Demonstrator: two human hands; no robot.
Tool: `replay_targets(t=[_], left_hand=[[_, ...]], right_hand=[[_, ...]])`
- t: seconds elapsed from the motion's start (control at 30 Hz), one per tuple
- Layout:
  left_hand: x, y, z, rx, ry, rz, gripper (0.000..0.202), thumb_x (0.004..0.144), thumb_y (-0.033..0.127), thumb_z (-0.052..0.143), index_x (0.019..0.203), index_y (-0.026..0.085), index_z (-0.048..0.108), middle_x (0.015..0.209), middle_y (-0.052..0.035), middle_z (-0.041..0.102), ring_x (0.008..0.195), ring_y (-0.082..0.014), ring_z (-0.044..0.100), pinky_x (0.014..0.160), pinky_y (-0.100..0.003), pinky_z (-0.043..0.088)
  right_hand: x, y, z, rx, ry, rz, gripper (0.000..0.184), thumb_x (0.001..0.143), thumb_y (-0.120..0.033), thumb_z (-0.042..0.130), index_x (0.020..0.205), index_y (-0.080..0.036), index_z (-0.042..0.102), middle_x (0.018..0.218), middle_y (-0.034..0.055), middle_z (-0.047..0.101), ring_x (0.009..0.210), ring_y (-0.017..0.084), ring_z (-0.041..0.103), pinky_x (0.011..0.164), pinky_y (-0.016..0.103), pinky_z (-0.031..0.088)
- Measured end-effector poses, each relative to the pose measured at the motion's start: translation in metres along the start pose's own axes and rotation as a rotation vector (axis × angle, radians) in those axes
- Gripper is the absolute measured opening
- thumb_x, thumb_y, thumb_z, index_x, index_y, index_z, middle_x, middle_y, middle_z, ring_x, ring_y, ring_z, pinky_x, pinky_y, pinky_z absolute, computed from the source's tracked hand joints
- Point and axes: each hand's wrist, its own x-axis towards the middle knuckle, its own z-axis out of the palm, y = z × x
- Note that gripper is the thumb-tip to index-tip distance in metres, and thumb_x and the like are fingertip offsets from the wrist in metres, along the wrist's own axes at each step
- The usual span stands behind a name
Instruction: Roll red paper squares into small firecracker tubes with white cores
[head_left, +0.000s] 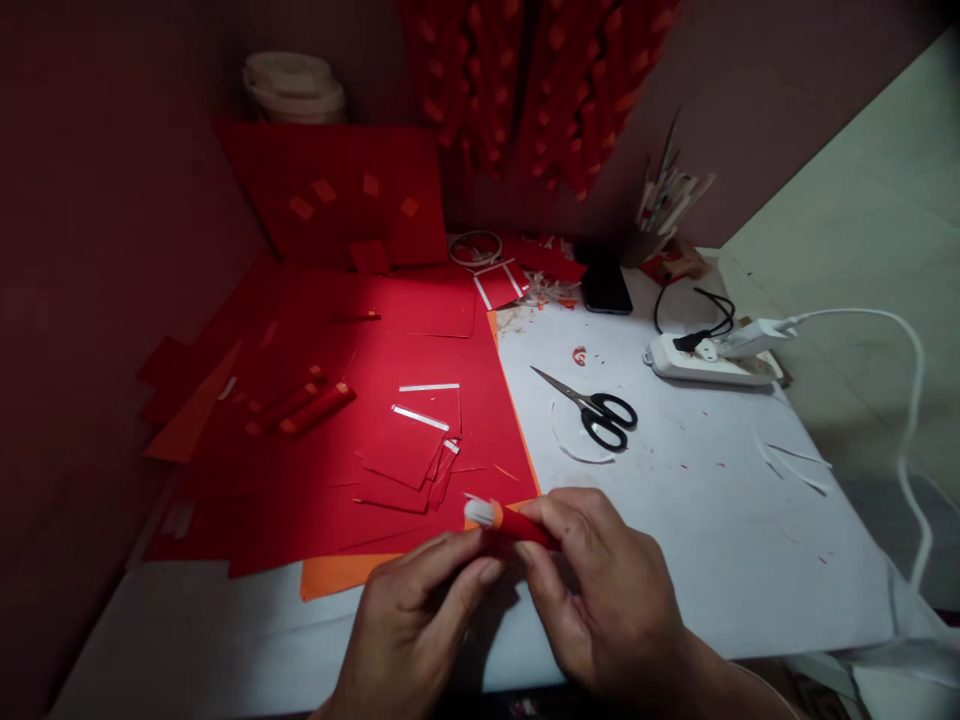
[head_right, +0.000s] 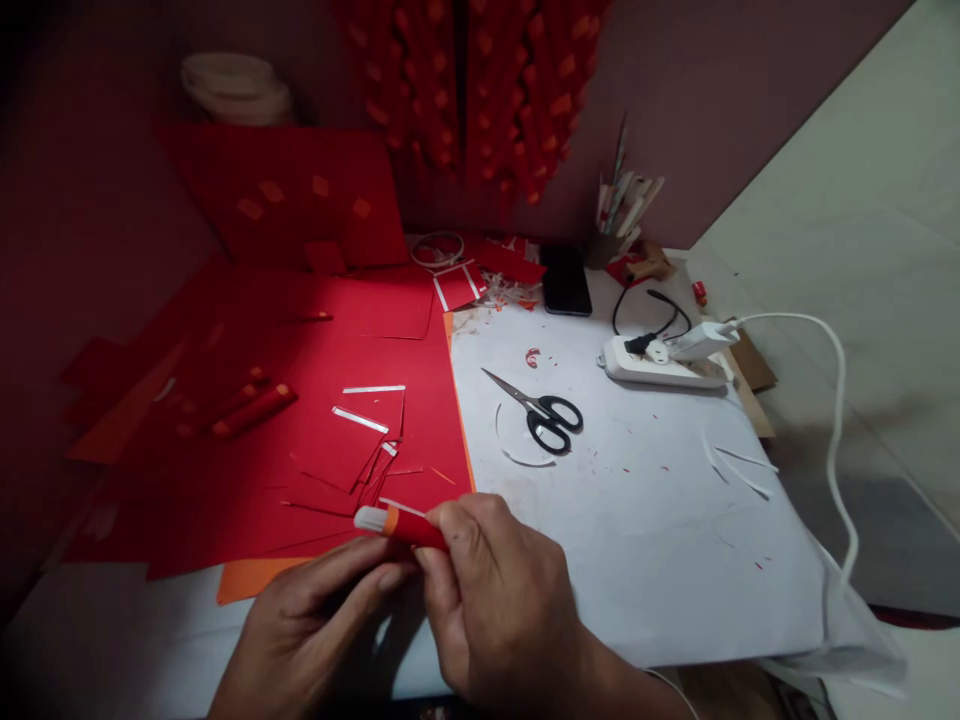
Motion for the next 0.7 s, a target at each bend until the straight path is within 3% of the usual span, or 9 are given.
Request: replay_targets(t=[0.13, 0.33, 0.53, 0.7], left_hand=[[0.004, 0.005, 0.006, -0.216, 0.064, -0.223, 0.019, 0.086, 0.026, 0.067, 0.068, 0.022, 0.071, 0.06, 0.0058, 0.067, 0.053, -0.0093, 0.059, 0.048, -0.014, 0.049], [0.002, 0.003, 0.013, -0.398, 0.104, -0.331, 0.016, 0.086, 0.033, 0.069, 0.076, 0.023, 0.077, 0.066, 0.0049, 0.072, 0.057, -0.0088, 0.06, 0.054, -0.013, 0.051], [0.008, 0.008, 0.017, -0.419, 0.102, -0.229, 0.015, 0.087, 0.028, 0.069, 0.097, 0.028, 0.08, 0.078, 0.003, 0.079, 0.074, -0.0144, 0.074, 0.068, -0.017, 0.059], [0.014, 0.009, 0.015, -0.179, 0.118, -0.06, 0.02, 0.088, 0.023, 0.065, 0.102, 0.027, 0.079, 0.084, 0.0001, 0.081, 0.071, -0.0166, 0.076, 0.064, -0.02, 0.062]], right_hand=[[0.002, -0.007, 0.007, 0.001, 0.048, -0.031, 0.02, 0.09, -0.009, 0.051, 0.107, -0.007, 0.061, 0.085, 0.0154, 0.071, 0.07, 0.024, 0.07, 0.053, 0.033, 0.06], [0.001, -0.009, 0.015, -0.026, 0.107, -0.063, 0.022, 0.089, -0.007, 0.052, 0.109, -0.007, 0.06, 0.081, 0.0145, 0.071, 0.069, 0.025, 0.07, 0.052, 0.035, 0.061], [0.001, -0.009, 0.016, 0.103, 0.138, -0.02, 0.033, 0.088, -0.003, 0.05, 0.119, -0.012, 0.054, 0.087, 0.0114, 0.071, 0.072, 0.021, 0.07, 0.056, 0.03, 0.06], [-0.003, -0.007, 0.019, 0.177, 0.066, 0.121, 0.03, 0.089, -0.008, 0.046, 0.116, -0.016, 0.056, 0.085, 0.0078, 0.067, 0.066, 0.019, 0.066, 0.053, 0.029, 0.057]])
